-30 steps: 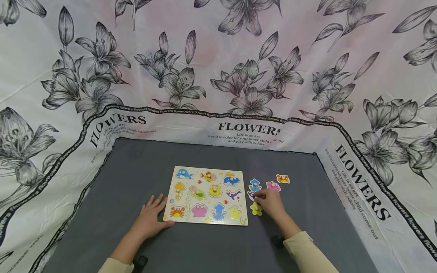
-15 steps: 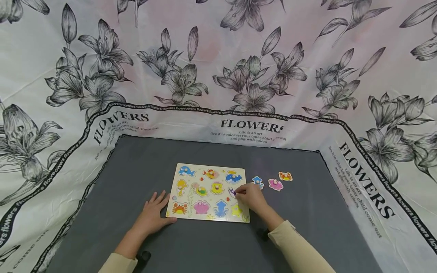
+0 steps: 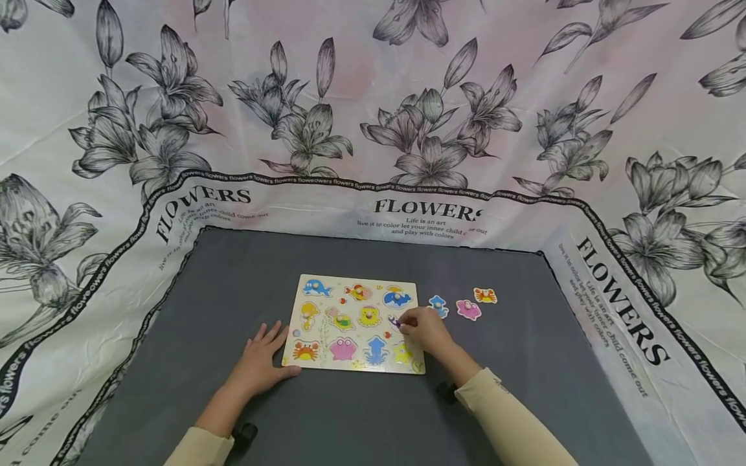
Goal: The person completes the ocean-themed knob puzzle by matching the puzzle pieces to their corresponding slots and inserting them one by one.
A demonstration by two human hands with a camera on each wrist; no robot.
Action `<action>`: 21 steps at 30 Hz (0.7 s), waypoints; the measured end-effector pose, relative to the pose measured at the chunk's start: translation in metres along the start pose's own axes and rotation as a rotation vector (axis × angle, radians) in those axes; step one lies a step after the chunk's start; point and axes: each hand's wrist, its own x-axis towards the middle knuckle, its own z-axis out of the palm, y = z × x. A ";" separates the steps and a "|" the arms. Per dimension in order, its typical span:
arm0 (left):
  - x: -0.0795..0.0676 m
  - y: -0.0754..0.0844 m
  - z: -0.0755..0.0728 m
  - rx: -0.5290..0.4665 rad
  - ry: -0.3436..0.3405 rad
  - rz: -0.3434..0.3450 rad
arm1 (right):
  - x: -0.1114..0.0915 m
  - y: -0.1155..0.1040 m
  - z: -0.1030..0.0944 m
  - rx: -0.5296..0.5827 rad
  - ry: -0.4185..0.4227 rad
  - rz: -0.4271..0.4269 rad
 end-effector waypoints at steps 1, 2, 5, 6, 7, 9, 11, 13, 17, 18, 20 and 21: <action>0.000 0.000 -0.001 0.001 0.001 -0.001 | 0.000 0.000 -0.001 0.002 -0.002 -0.006; -0.001 0.000 -0.001 0.004 0.001 -0.001 | 0.000 0.000 -0.002 0.003 0.001 -0.009; -0.002 -0.001 -0.002 0.005 0.001 -0.001 | 0.001 0.007 -0.012 -0.004 0.072 -0.027; -0.002 -0.001 -0.002 0.005 0.002 0.000 | 0.002 0.013 -0.019 -0.002 0.121 -0.028; -0.002 -0.001 -0.002 0.005 0.003 0.002 | 0.004 0.020 -0.027 -0.005 0.185 -0.030; -0.002 -0.001 -0.002 0.002 0.007 0.003 | 0.009 0.039 -0.048 -0.013 0.301 0.008; -0.001 -0.001 -0.002 0.000 0.011 0.005 | 0.016 0.064 -0.070 -0.023 0.396 0.070; -0.001 -0.001 -0.003 -0.001 0.012 0.006 | 0.021 0.087 -0.087 -0.039 0.430 0.147; -0.003 0.000 -0.004 -0.011 0.009 0.008 | 0.021 0.123 -0.100 -0.085 0.396 0.269; -0.003 0.000 -0.004 -0.014 0.007 0.009 | 0.020 0.129 -0.101 -0.096 0.380 0.284; -0.003 0.000 -0.004 -0.020 0.007 0.011 | 0.020 0.136 -0.103 -0.105 0.363 0.299; -0.002 0.001 -0.004 -0.024 0.008 0.013 | 0.020 0.138 -0.104 -0.113 0.360 0.295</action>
